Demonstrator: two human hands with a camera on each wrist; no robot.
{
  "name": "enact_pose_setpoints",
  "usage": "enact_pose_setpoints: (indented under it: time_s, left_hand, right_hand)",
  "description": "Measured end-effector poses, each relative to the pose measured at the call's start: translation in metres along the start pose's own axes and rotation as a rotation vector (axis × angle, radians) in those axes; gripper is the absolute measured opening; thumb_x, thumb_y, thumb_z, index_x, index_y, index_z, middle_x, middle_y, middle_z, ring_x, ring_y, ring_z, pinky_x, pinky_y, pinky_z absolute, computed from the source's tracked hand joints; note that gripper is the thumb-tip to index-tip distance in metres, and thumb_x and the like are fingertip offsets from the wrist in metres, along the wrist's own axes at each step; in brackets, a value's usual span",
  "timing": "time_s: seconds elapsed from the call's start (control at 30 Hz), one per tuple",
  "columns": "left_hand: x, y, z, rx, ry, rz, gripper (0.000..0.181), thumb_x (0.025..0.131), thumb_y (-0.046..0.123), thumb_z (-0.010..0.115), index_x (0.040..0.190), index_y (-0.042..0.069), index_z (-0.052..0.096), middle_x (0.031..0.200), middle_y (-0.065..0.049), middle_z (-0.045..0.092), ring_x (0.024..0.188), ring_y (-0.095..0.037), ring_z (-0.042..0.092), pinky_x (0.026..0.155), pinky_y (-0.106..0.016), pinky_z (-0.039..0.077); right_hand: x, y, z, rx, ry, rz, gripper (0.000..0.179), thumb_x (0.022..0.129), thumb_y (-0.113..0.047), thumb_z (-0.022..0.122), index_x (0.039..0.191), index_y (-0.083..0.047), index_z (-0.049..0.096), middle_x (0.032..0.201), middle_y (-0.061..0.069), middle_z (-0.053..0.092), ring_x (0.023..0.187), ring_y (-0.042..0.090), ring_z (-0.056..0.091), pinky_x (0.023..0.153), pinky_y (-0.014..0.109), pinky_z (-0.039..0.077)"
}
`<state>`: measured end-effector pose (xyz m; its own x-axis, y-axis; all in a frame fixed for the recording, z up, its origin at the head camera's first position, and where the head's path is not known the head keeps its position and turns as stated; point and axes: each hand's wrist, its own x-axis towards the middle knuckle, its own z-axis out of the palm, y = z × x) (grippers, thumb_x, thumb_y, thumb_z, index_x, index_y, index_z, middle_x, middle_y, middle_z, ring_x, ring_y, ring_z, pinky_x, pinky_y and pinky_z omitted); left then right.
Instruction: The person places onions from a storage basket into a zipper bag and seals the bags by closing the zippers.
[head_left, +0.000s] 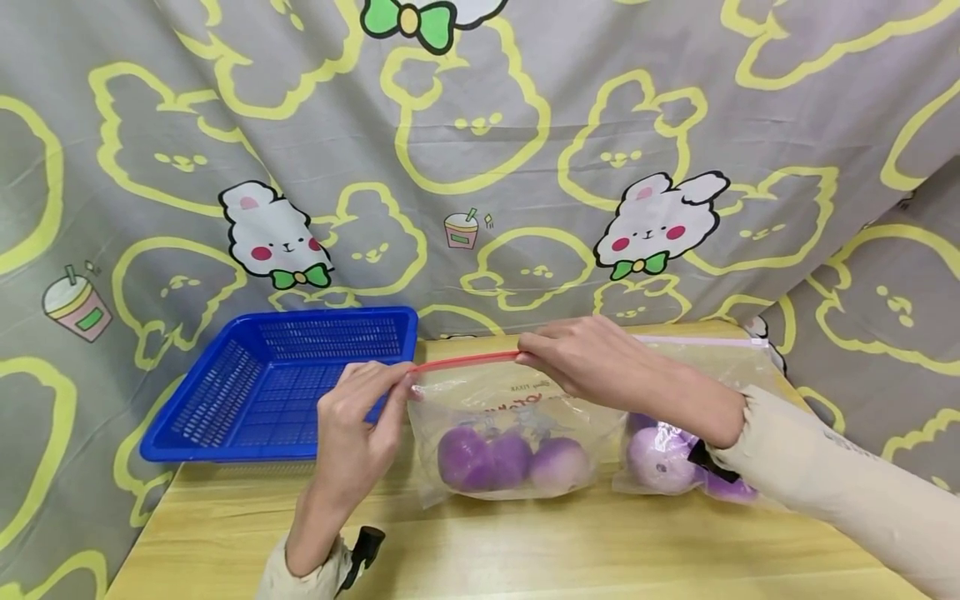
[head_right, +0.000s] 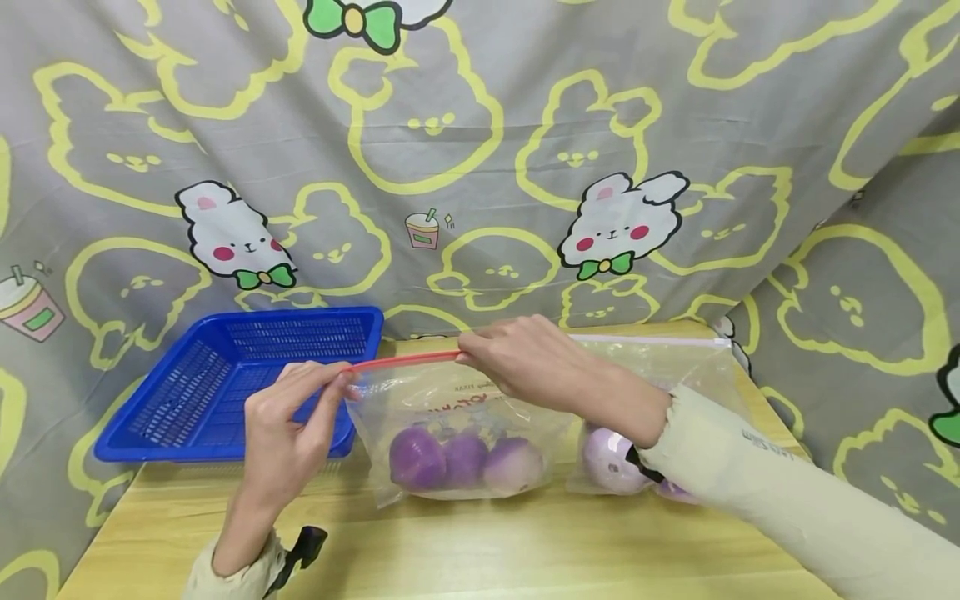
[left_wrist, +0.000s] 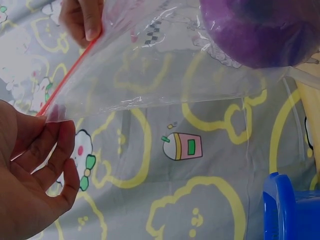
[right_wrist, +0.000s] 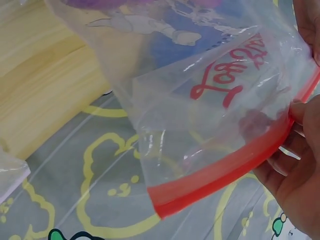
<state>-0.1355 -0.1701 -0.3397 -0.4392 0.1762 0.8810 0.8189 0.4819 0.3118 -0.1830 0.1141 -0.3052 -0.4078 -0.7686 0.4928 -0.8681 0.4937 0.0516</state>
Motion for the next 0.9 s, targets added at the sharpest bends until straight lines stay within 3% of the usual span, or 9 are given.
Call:
enact_pose_setpoints:
  time_s: [0.33, 0.63, 0.9]
  left_hand:
    - [-0.001, -0.001, 0.0, 0.016, -0.003, -0.003, 0.014, 0.084, -0.008, 0.068, 0.093, -0.002, 0.076, 0.077, -0.006, 0.072, 0.069, -0.019, 0.067, 0.078, -0.031, 0.048]
    - [0.0, -0.003, -0.001, 0.024, 0.004, -0.002, 0.013, 0.083, -0.009, 0.069, 0.093, -0.002, 0.076, 0.075, -0.006, 0.071, 0.069, -0.02, 0.067, 0.078, -0.032, 0.048]
    - [-0.001, -0.005, -0.001, 0.014, 0.01, -0.002, 0.014, 0.083, -0.01, 0.069, 0.092, -0.002, 0.075, 0.073, -0.004, 0.07, 0.069, -0.02, 0.066, 0.076, -0.032, 0.047]
  right_hand:
    - [-0.012, 0.005, -0.001, -0.011, 0.002, 0.017, 0.019, 0.1, -0.022, 0.06, 0.083, -0.016, 0.057, 0.066, -0.009, 0.045, 0.053, 0.006, 0.036, 0.043, 0.019, 0.024]
    - [-0.026, 0.011, -0.004, -0.023, -0.027, 0.085, 0.017, 0.097, -0.02, 0.065, 0.082, -0.016, 0.058, 0.067, -0.01, 0.049, 0.053, 0.005, 0.037, 0.044, 0.02, 0.029]
    - [-0.041, 0.018, -0.005, -0.07, -0.045, 0.143, 0.011, 0.096, -0.019, 0.066, 0.086, -0.015, 0.061, 0.068, -0.009, 0.053, 0.056, 0.008, 0.046, 0.048, 0.023, 0.04]
